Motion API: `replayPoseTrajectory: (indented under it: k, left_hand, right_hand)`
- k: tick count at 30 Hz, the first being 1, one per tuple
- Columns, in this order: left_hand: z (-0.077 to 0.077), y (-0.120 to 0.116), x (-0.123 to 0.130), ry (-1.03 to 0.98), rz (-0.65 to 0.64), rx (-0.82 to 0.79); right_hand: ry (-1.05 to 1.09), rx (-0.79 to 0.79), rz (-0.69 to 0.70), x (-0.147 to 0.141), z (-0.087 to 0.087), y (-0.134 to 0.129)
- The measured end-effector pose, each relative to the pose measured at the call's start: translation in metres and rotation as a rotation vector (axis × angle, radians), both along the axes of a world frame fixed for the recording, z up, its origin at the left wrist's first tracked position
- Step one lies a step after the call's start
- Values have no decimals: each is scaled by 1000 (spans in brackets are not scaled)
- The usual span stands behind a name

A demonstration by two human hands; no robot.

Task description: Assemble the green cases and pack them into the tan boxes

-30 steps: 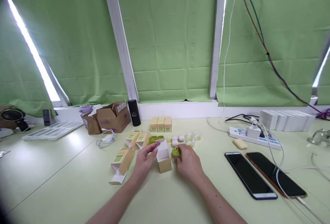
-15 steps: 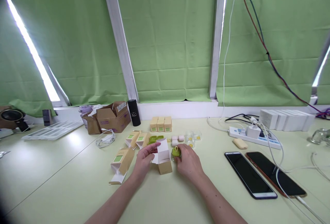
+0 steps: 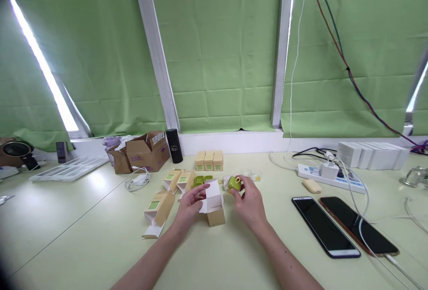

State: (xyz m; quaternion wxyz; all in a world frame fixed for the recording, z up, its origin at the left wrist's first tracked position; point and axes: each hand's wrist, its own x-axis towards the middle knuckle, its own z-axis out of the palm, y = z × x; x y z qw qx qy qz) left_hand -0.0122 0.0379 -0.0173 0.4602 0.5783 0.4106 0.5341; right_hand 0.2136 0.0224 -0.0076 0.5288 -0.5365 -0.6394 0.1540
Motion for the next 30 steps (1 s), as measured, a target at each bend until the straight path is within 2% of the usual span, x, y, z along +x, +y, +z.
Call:
replayPoseTrajectory:
  k: [5, 11, 15, 22, 30]
  left_hand:
    - [0, -1, 1, 12, -31, 5]
    - [-3, -1, 3, 6, -66, 2]
    - [-6, 0, 2, -2, -73, 5]
    - [-6, 1, 1, 0, -71, 7]
    - [-1, -4, 2, 4, -72, -23]
  right_hand:
    - [194, 112, 78, -7, 11, -13]
    - [158, 225, 226, -22, 16, -32]
    - [95, 214, 296, -25, 13, -34]
    - [29, 202, 306, -21, 14, -30]
    - [-97, 162, 236, -11, 14, -24]
